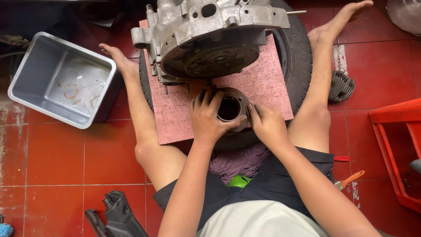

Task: Sanding the surfaces of a motorcycle engine cylinder component by hand using sandpaper to smooth the metal.

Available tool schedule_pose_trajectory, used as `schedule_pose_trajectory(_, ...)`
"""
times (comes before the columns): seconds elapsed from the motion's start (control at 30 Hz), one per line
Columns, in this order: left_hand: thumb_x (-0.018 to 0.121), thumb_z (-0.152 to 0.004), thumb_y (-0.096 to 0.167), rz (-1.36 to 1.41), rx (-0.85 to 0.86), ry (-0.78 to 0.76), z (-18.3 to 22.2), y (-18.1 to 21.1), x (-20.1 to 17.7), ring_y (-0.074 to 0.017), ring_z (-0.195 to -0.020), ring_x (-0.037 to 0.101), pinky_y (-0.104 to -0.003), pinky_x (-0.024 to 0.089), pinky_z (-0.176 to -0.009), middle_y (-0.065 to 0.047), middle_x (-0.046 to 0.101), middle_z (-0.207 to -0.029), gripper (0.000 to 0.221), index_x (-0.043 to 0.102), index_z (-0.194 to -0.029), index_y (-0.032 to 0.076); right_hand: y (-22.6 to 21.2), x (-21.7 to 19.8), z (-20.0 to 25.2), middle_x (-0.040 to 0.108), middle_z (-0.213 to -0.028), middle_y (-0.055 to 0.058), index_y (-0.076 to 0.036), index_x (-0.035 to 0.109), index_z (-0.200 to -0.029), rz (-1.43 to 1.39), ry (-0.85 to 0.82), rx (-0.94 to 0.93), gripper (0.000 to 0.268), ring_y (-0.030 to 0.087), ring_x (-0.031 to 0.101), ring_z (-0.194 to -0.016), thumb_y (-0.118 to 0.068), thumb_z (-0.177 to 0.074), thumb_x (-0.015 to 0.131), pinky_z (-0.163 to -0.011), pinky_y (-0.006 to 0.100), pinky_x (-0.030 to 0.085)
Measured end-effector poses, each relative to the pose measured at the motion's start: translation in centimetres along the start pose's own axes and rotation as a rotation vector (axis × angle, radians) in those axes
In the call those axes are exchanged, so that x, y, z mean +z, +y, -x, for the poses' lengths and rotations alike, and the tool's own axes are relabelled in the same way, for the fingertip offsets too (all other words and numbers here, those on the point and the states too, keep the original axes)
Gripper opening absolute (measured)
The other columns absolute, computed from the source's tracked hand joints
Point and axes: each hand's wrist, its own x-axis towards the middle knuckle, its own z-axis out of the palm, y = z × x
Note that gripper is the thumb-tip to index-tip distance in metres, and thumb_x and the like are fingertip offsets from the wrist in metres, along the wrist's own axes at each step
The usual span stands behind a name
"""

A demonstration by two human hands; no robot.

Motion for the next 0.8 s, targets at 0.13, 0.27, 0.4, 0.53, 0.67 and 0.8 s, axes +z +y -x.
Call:
schedule_pose_trajectory(0.13, 0.081, -0.053, 0.066, 0.032, 0.016, -0.03, -0.1, -0.2, -0.1, -0.038, -0.098, 0.07, -0.047, 0.058, -0.086, -0.011, 0.069, -0.099, 0.071, 0.071, -0.103, 0.017, -0.3, -0.1, -1.1, 0.065, -0.068, 0.019, -0.008, 0.066, -0.078, 0.004, -0.002, -0.029, 0.042, 0.043, 0.07, -0.079, -0.034, -0.108, 0.053, -0.067, 0.048, 0.055)
schedule_pose_trajectory(0.27, 0.079, -0.055, 0.071, 0.039, 0.025, -0.04, 0.4, -0.7, 0.6, -0.0383, -0.098, 0.069, -0.047, 0.058, -0.085, -0.011, 0.068, -0.102, 0.074, 0.07, -0.105, 0.017, -0.6, 0.3, -4.6, 0.066, -0.072, 0.02, -0.008, 0.065, -0.083, 0.061, -0.02, -0.095, 0.041, 0.046, 0.069, -0.087, -0.041, -0.106, 0.054, -0.069, 0.056, 0.053)
schedule_pose_trajectory(0.4, 0.081, -0.051, 0.07, 0.04, 0.018, -0.046, 0.5, -0.7, 0.6, -0.0385, -0.099, 0.069, -0.047, 0.058, -0.086, -0.011, 0.068, -0.103, 0.076, 0.069, -0.106, 0.018, -1.4, -0.6, -1.1, 0.065, -0.068, 0.02, -0.008, 0.064, -0.08, 0.068, -0.017, -0.028, 0.041, 0.045, 0.07, -0.084, -0.038, -0.106, 0.053, -0.069, 0.054, 0.054)
schedule_pose_trajectory(0.53, 0.08, -0.051, 0.071, 0.011, -0.038, -0.086, 0.6, -0.4, 0.5, -0.0384, -0.101, 0.068, -0.048, 0.057, -0.088, -0.01, 0.069, -0.105, 0.077, 0.069, -0.107, 0.019, -0.2, -0.2, 1.8, 0.065, -0.064, 0.015, -0.012, 0.063, -0.073, 0.039, -0.013, 0.059, 0.042, 0.038, 0.071, -0.079, -0.038, -0.104, 0.055, -0.066, 0.046, 0.055)
schedule_pose_trajectory(0.67, 0.076, -0.054, 0.075, -0.034, -0.051, -0.107, 0.6, -0.4, 0.2, -0.0371, -0.102, 0.068, -0.048, 0.056, -0.088, -0.009, 0.069, -0.104, 0.078, 0.069, -0.107, 0.019, -0.8, 0.2, -2.6, 0.066, -0.072, 0.023, -0.006, 0.065, -0.081, 0.027, -0.04, 0.052, 0.045, 0.048, 0.068, -0.086, -0.041, -0.106, 0.051, -0.07, 0.057, 0.052)
schedule_pose_trajectory(0.8, 0.078, -0.056, 0.077, 0.052, -0.038, -0.282, -0.4, -0.6, -1.9, -0.0437, -0.108, 0.066, -0.054, 0.054, -0.092, -0.015, 0.068, -0.109, 0.089, 0.067, -0.118, 0.015, -1.7, 0.1, -3.0, 0.065, -0.068, 0.021, -0.006, 0.065, -0.079, -0.017, -0.015, 0.028, 0.042, 0.047, 0.069, -0.082, -0.036, -0.105, 0.052, -0.068, 0.054, 0.054)
